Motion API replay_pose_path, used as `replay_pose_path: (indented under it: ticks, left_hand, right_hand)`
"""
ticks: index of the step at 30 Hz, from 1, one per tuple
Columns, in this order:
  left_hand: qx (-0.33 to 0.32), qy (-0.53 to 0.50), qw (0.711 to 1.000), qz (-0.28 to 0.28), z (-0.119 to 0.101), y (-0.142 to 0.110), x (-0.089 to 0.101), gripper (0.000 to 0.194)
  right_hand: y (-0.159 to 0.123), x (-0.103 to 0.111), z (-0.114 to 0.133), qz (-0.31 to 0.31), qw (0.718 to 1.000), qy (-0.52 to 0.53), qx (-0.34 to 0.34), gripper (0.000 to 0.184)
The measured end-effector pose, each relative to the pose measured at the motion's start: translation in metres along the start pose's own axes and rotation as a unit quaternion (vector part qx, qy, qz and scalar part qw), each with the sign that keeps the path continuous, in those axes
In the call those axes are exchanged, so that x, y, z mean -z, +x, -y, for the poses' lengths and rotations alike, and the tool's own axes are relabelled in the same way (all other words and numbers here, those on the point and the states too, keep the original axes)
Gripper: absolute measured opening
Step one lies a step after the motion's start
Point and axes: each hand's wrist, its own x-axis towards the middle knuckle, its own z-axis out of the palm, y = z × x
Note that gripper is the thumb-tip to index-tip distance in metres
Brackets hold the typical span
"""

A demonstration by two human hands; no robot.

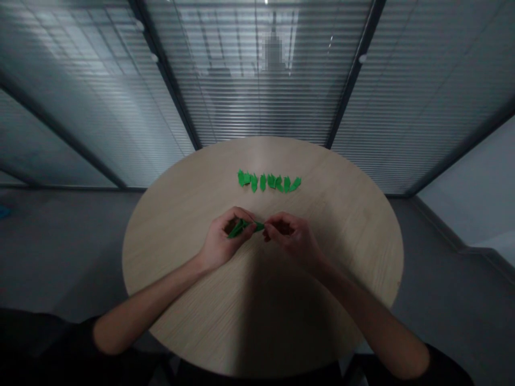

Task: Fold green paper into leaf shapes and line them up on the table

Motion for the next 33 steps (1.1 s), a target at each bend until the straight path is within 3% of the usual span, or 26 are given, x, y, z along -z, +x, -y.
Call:
replay_pose_path:
  ticks: [33]
  left_hand:
    - [-0.024,0.005,0.999,0.021,-0.0021,0.0014,0.0013,0.011]
  right_hand:
    - [-0.0021,-0.0041,0.0033,0.019,0.999,-0.044,0.02,0.028]
